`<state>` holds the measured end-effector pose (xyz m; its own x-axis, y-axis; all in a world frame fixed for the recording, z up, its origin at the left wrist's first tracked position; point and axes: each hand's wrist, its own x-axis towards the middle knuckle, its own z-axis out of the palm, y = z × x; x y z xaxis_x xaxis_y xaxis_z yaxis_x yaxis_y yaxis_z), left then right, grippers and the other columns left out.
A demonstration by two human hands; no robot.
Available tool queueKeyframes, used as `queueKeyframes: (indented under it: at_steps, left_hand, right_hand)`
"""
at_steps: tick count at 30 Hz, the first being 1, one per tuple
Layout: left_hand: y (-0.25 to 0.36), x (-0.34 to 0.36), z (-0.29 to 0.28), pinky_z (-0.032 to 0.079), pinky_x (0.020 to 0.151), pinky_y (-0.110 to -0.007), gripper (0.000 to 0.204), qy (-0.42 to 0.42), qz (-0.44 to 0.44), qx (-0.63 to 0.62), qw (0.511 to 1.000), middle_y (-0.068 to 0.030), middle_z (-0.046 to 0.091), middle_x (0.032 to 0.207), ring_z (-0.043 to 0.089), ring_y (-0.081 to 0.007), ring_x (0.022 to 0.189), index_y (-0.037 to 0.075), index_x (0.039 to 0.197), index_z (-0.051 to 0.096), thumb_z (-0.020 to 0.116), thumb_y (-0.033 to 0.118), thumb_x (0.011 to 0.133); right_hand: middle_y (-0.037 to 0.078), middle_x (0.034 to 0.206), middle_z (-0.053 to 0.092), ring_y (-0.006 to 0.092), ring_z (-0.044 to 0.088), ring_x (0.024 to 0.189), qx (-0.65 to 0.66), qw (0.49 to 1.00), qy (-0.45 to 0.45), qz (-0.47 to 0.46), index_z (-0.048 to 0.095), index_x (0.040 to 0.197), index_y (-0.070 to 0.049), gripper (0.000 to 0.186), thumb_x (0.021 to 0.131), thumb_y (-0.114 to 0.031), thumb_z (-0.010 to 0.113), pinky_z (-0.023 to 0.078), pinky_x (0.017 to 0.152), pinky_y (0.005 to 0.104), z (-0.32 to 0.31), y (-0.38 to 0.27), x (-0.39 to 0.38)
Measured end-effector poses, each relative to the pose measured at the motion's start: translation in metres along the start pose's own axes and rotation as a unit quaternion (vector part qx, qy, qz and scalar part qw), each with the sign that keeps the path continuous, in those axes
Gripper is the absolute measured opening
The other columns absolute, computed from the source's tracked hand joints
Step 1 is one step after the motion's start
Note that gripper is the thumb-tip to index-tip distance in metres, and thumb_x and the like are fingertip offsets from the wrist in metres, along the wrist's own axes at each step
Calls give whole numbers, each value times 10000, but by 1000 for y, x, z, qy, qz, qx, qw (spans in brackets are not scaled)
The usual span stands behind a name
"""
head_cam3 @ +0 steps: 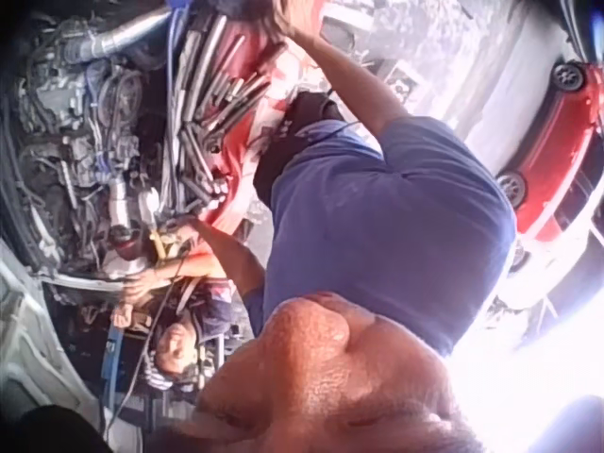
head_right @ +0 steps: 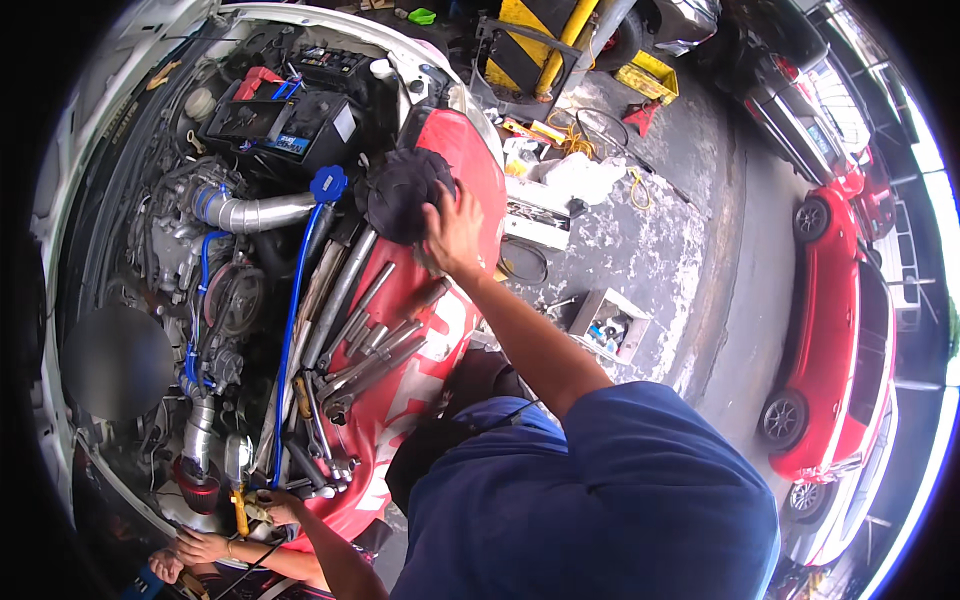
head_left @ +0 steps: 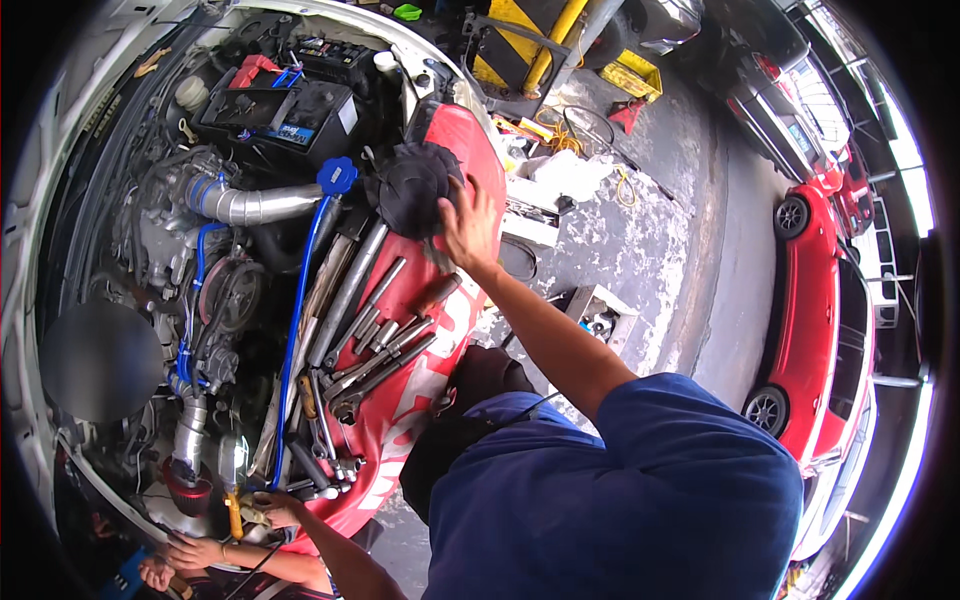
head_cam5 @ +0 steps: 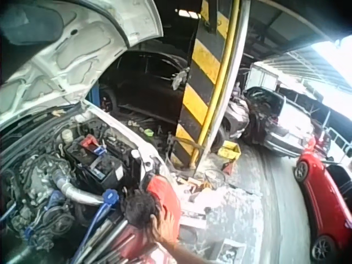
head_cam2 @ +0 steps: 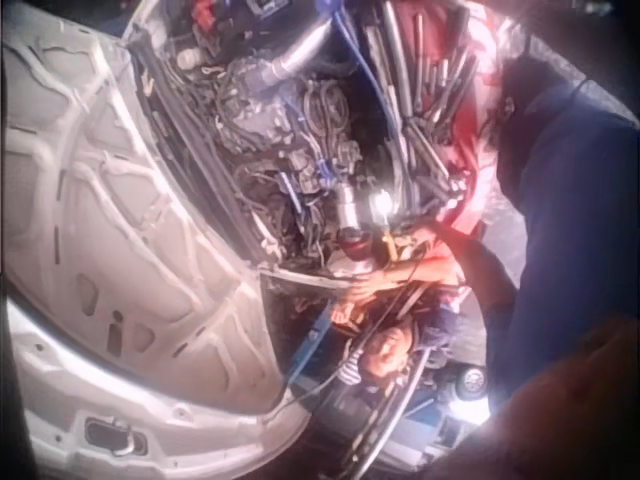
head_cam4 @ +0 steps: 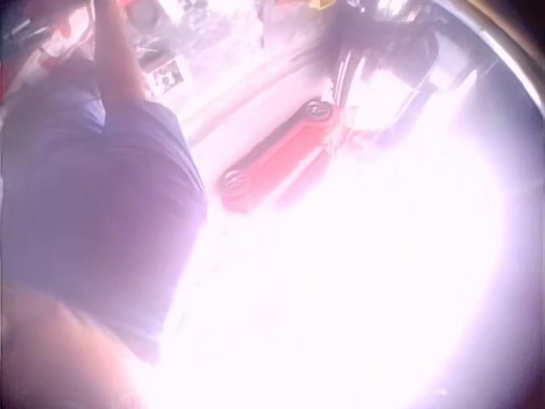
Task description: The recorder is working on a car engine, using various tools to adjust or install components while an assistant observes.
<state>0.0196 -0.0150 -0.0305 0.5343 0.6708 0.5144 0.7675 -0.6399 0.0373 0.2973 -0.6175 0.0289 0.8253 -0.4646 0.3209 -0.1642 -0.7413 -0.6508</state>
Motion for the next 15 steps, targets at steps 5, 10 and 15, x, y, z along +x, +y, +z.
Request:
queueKeyframes:
  at_steps: [5,10,15]
  left_hand:
    - [9,-1,-6,515,755,-496,377,-42,-13,73,996,-135,722,1092,690,-330,916,53,1199,672,547,358,1014]
    - [-14,-5,24,506,719,-512,367,23,-6,47,999,-125,734,1014,693,-340,868,57,1145,692,551,365,1004]
    - [-14,20,-33,505,722,-521,396,32,-35,64,997,-135,735,995,690,-357,871,51,1136,699,560,392,992]
  right_hand:
    - [298,1406,452,462,462,1279,-95,974,-13,205,407,1456,-33,594,965,-310,595,427,1048,531,-62,179,-124]
    - [174,895,687,309,710,763,-89,826,-194,522,688,968,-16,246,959,-162,491,535,570,483,-136,302,-227]
    - [85,889,572,293,662,744,248,679,-39,690,577,1096,-122,198,949,-254,562,543,589,448,-126,314,-257]
